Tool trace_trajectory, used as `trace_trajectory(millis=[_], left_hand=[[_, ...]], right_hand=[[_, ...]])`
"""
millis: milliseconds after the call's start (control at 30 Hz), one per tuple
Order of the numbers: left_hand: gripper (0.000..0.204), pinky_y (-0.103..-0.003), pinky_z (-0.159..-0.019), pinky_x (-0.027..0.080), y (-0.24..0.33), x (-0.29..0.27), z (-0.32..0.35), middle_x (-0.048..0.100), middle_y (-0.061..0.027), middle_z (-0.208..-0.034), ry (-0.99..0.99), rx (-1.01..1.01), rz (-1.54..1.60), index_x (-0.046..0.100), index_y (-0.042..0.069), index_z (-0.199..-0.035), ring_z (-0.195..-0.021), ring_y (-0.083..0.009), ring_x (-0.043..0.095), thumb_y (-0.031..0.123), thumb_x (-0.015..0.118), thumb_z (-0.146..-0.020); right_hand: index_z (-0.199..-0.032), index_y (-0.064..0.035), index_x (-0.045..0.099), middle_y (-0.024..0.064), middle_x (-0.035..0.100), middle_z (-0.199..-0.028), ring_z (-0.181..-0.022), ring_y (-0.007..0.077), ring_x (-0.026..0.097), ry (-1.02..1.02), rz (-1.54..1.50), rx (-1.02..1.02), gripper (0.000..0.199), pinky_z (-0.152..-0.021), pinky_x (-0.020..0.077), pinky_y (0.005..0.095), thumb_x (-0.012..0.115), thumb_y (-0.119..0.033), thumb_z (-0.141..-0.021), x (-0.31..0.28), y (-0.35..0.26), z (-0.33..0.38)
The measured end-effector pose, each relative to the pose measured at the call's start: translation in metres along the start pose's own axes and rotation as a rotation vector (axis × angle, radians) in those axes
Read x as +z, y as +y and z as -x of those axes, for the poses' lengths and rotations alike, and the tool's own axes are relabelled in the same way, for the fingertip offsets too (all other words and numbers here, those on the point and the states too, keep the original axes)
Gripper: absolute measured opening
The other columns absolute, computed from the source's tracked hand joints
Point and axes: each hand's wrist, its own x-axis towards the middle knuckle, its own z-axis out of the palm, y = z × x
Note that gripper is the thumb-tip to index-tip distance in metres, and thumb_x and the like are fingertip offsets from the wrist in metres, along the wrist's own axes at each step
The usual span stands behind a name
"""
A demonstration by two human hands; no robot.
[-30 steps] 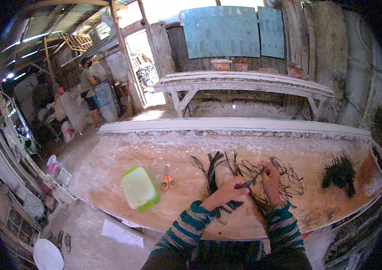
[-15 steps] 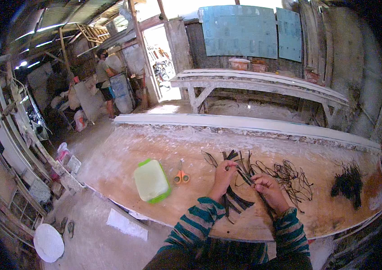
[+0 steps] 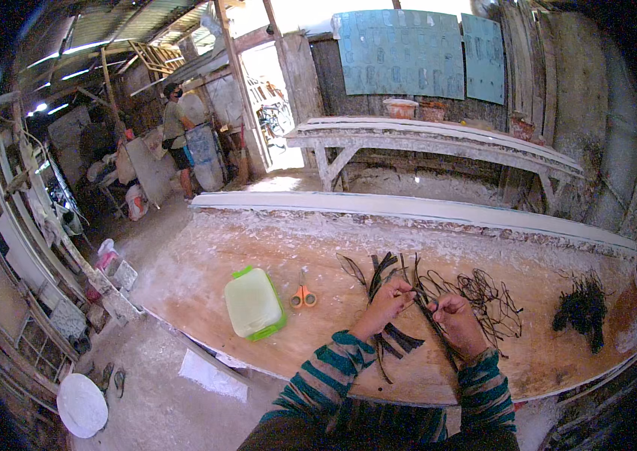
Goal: The person uses orange-handled scissors to trim a bundle of dark flexible strips, then places the scissors on a wooden workbench and continues to separate and arrange the strips by hand. A second person works at a nearby bench in the background.
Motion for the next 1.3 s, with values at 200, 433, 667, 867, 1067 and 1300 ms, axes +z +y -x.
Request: trace_trajectory(millis=[200, 433, 667, 867, 1067, 1300], left_hand=[[0.010, -0.019, -0.042, 0.028, 0.008, 0.012, 0.009, 0.046, 0.0065, -0.067, -0.143, 0.005, -0.020, 0.055, 0.009, -0.089, -0.052, -0.0029, 0.038, 0.018, 0.057, -0.085], [0.010, -0.017, -0.043, 0.029, 0.000, 0.014, 0.010, 0.044, 0.0063, -0.070, -0.380, 0.091, 0.019, 0.054, 0.006, -0.089, -0.053, -0.0016, 0.036, 0.016, 0.055, -0.086], [0.014, -0.018, -0.049, 0.031, 0.021, 0.023, 0.021, 0.042, 0.0063, -0.071, -0.489, -0.001, 0.136, 0.054, 0.006, -0.085, -0.060, -0.0026, 0.036, 0.019, 0.060, -0.084], [0.017, -0.022, -0.054, 0.036, -0.011, 0.012, 0.000, 0.046, 0.0042, -0.071, -0.140, 0.229, -0.240, 0.056, 0.006, -0.083, -0.063, -0.0059, 0.041, 0.017, 0.068, -0.077], [0.014, -0.022, -0.057, 0.039, -0.012, -0.003, -0.009, 0.054, 0.0014, -0.072, 0.305, 0.249, -0.154, 0.060, 0.003, -0.082, -0.065, -0.0068, 0.046, 0.013, 0.067, -0.076], [0.009, -0.024, -0.068, 0.043, -0.010, -0.014, -0.011, 0.061, -0.0018, -0.079, 0.402, 0.170, -0.024, 0.063, 0.002, -0.085, -0.075, -0.0095, 0.054, 0.007, 0.059, -0.079]], right_hand=[[-0.079, -0.0083, 0.053, 0.0008, 0.057, -0.077, -0.073, 0.0097, 0.055, 0.129, -0.070, -0.105, 0.015, -0.067, 0.0435, 0.0224, 0.064, 0.001, -0.073, -0.005, 0.003, -0.007], [-0.080, -0.0068, 0.056, -0.0006, 0.055, -0.077, -0.074, 0.0083, 0.051, 0.395, 0.352, -0.319, 0.006, -0.067, 0.0401, 0.0226, 0.060, -0.002, -0.079, -0.029, 0.027, -0.020], [-0.095, -0.0017, 0.060, 0.0030, 0.056, -0.091, -0.085, 0.0131, 0.052, 0.631, 0.610, -0.486, 0.015, -0.076, 0.0401, 0.0246, 0.052, -0.011, -0.087, -0.036, 0.031, -0.023], [-0.094, -0.0027, 0.062, 0.0042, 0.054, -0.092, -0.088, 0.0144, 0.052, 0.662, 0.545, -0.365, 0.013, -0.076, 0.0414, 0.0264, 0.055, -0.008, -0.085, -0.023, 0.024, -0.023], [-0.084, -0.0022, 0.064, 0.0032, 0.049, -0.092, -0.090, 0.0150, 0.050, 0.436, 0.869, -0.505, 0.007, -0.077, 0.0419, 0.0276, 0.059, -0.005, -0.080, -0.025, 0.025, -0.017], [-0.086, -0.0004, 0.064, 0.0064, 0.050, -0.107, -0.098, 0.0167, 0.050, -0.121, 0.324, -0.079, 0.010, -0.086, 0.0406, 0.0292, 0.061, -0.006, -0.079, 0.019, 0.008, -0.001]])
